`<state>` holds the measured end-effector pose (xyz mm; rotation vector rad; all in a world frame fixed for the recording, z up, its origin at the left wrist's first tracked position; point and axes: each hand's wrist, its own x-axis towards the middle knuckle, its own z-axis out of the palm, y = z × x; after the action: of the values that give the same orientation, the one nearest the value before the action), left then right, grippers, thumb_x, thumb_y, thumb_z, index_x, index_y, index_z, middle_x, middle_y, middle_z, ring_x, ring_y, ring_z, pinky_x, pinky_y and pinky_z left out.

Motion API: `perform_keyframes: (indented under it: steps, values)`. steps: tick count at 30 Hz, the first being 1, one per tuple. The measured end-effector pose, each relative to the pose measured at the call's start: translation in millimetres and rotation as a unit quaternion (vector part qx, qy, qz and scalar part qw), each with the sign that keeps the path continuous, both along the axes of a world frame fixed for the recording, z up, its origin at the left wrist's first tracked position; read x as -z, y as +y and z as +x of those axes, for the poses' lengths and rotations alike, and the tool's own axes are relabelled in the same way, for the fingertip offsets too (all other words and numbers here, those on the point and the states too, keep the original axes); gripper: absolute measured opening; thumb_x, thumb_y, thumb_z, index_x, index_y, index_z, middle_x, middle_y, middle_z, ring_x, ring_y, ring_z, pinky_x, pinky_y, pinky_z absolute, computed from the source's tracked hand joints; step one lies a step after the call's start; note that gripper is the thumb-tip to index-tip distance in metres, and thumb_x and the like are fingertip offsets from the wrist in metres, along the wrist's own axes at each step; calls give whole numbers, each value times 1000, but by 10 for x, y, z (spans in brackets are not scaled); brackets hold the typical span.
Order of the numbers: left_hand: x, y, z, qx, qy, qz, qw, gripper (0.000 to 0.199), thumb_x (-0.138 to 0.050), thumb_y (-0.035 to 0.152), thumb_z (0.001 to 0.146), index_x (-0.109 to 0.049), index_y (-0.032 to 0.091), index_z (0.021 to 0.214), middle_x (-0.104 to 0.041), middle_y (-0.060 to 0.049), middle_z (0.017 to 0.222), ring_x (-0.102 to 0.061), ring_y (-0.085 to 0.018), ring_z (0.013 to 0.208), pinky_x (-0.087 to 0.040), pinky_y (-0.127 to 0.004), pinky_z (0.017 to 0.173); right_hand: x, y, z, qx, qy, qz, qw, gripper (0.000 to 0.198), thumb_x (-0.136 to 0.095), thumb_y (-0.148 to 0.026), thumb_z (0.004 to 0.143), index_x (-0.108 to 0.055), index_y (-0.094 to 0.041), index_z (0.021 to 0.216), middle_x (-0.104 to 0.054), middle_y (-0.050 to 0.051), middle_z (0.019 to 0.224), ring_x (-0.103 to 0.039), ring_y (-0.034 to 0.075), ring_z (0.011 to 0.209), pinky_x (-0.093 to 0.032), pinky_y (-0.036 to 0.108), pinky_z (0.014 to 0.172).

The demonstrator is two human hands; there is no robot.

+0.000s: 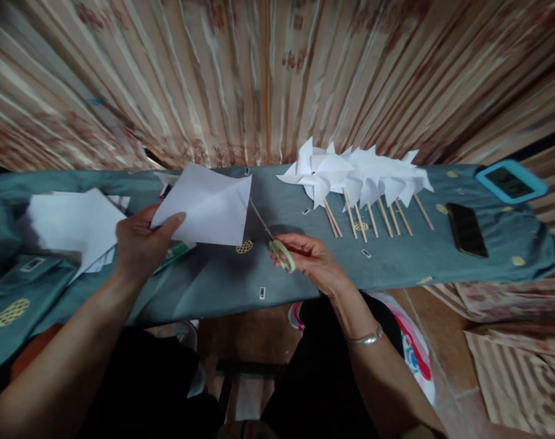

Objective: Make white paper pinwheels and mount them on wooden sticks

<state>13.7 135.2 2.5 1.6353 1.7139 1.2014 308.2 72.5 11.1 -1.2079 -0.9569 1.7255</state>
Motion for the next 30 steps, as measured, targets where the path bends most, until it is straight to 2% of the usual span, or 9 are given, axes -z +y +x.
perform_keyframes:
  steps: [4, 10, 15, 21, 25, 30]
  values:
    - [-36, 10, -50, -46, -123, -8, 991, 25, -73, 40, 71, -75, 18, 85, -70, 1, 71, -61, -18, 63, -50, -28, 59, 45, -13, -74, -53, 10, 38, 998, 48, -85, -51, 67, -73, -25, 105, -74, 2, 85, -64, 12, 68, -48, 23, 58]
    - [-75, 34, -40, -70, -214, 7, 974, 27, -79, 32, 62, -76, 15, 82, -72, -1, 72, -59, -16, 59, -49, -26, 53, 70, 4, -132, -153, 6, 80, 985, 64, -79, -57, 72, -68, -13, 118, -69, 6, 88, -58, 12, 72, -47, 24, 63]
    - [-79, 51, -29, -74, -231, 23, 970, 22, -80, 23, 62, -77, 12, 80, -69, 2, 63, -53, -11, 54, -45, -21, 49, 55, 27, -201, -213, -14, 46, 976, 64, -81, -50, 72, -65, -12, 121, -69, 6, 89, -61, 14, 78, -52, 29, 73]
    - [-67, 25, 5, -44, -217, 36, 975, 22, -80, 25, 63, -78, 11, 81, -71, 1, 67, -56, -11, 58, -48, -21, 54, 73, 53, -271, -214, -20, 40, 976, 63, -81, -52, 71, -66, -13, 119, -69, 4, 87, -62, 14, 77, -51, 28, 73]
    - [-39, 23, 10, -40, -212, 36, 976, 24, -80, 29, 63, -78, 13, 81, -70, 2, 67, -56, -11, 57, -47, -22, 53, 80, 68, -285, -219, -23, 43, 974, 67, -80, -55, 71, -66, -12, 120, -68, 3, 85, -59, 13, 76, -48, 25, 67]
    - [20, 35, -24, -42, -185, 39, 981, 27, -80, 31, 64, -80, 15, 85, -69, 4, 63, -55, -10, 55, -45, -23, 55, 69, 70, -299, -214, -26, 41, 976, 66, -80, -57, 70, -67, -13, 118, -68, 2, 84, -59, 13, 75, -48, 26, 70]
